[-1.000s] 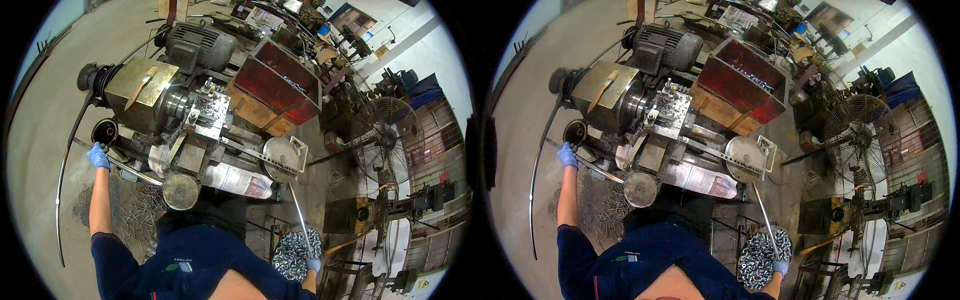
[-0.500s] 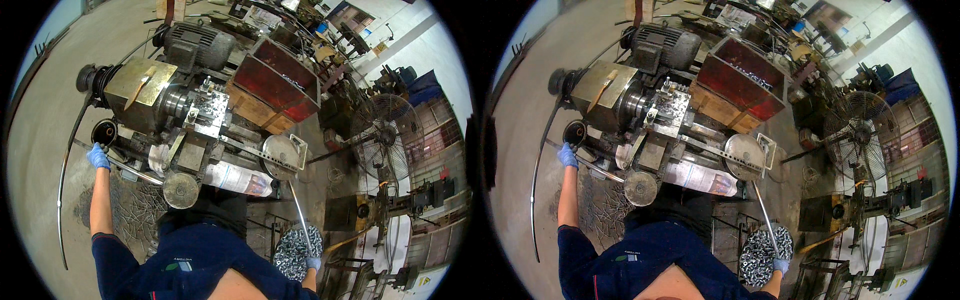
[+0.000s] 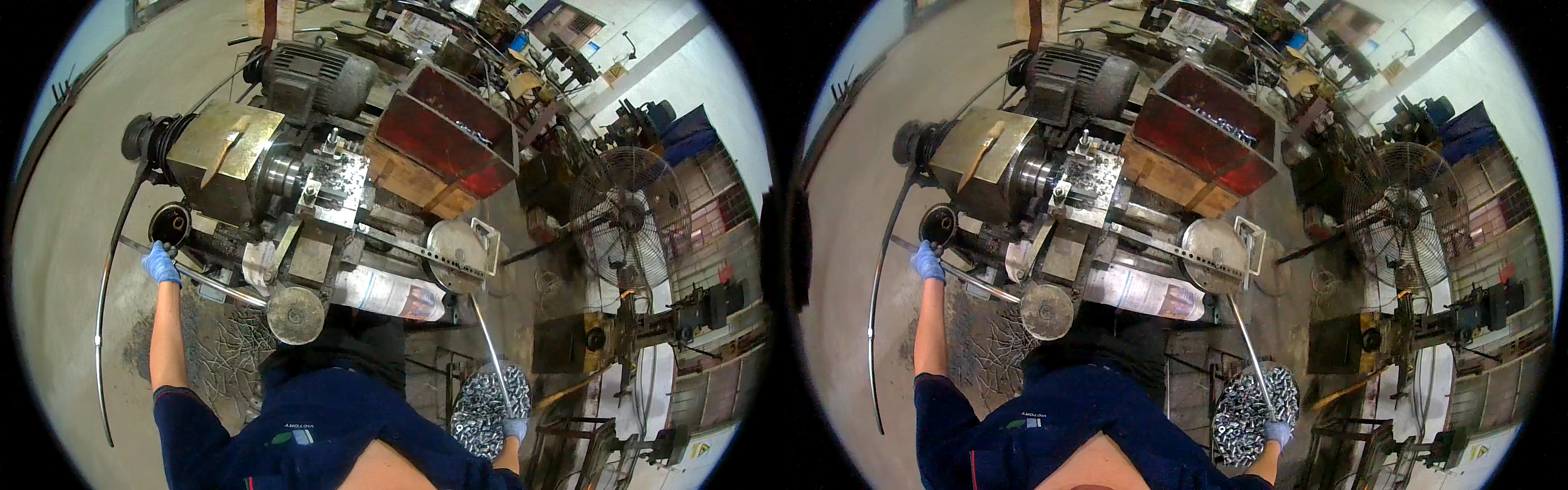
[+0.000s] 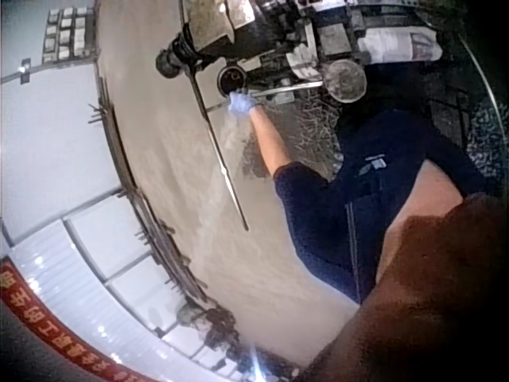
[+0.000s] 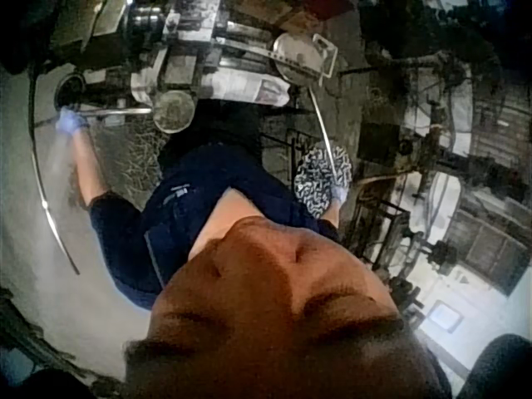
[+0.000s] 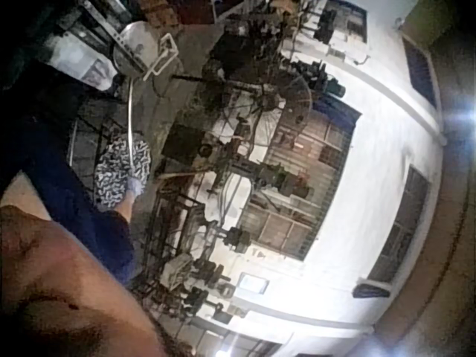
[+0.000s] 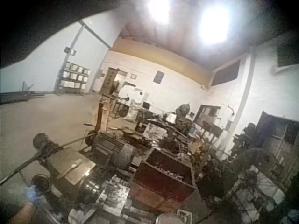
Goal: The person operates a metal lathe by placing a metal part into the chuck, rotating manual handles to move the tool and workpiece, and removing the part after it is processed.
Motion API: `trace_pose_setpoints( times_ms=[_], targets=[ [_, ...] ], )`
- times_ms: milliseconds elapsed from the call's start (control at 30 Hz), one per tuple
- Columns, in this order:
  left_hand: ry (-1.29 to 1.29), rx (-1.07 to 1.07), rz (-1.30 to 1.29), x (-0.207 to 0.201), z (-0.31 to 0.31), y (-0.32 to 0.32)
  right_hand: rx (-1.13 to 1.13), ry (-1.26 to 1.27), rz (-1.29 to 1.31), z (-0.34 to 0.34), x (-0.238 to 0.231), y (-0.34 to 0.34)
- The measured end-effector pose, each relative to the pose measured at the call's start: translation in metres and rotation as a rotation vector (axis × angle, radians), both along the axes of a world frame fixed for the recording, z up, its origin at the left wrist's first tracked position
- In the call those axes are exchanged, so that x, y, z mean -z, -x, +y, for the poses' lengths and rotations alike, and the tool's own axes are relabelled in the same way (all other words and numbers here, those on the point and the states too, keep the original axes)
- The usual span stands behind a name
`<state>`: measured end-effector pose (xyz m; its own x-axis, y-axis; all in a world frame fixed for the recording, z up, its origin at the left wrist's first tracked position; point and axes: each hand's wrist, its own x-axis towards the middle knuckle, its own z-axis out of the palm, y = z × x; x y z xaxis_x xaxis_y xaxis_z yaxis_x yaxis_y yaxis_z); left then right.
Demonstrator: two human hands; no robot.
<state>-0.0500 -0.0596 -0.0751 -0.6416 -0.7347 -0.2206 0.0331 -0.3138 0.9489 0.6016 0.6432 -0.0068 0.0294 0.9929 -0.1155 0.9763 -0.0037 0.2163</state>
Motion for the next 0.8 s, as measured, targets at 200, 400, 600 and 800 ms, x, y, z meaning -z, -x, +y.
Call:
trace_pose_setpoints(
  times_ms=[200,400,600,800],
  targets=[
    [-0.010,-0.024,0.022,-0.004,0.003,-0.002,0.047,0.003,-0.026,0.001,0.002,0.000],
    [0.101,-0.027,-0.001,-0.006,0.003,-0.004,0.086,0.016,0.012,0.000,0.004,-0.002],
    [0.008,0.007,0.034,0.000,-0.003,-0.001,0.036,0.008,0.012,-0.004,0.003,-0.004],
    [0.005,-0.022,0.012,-0.005,0.000,0.000,-0.027,-0.009,-0.021,-0.001,0.016,-0.015]
  ],
)
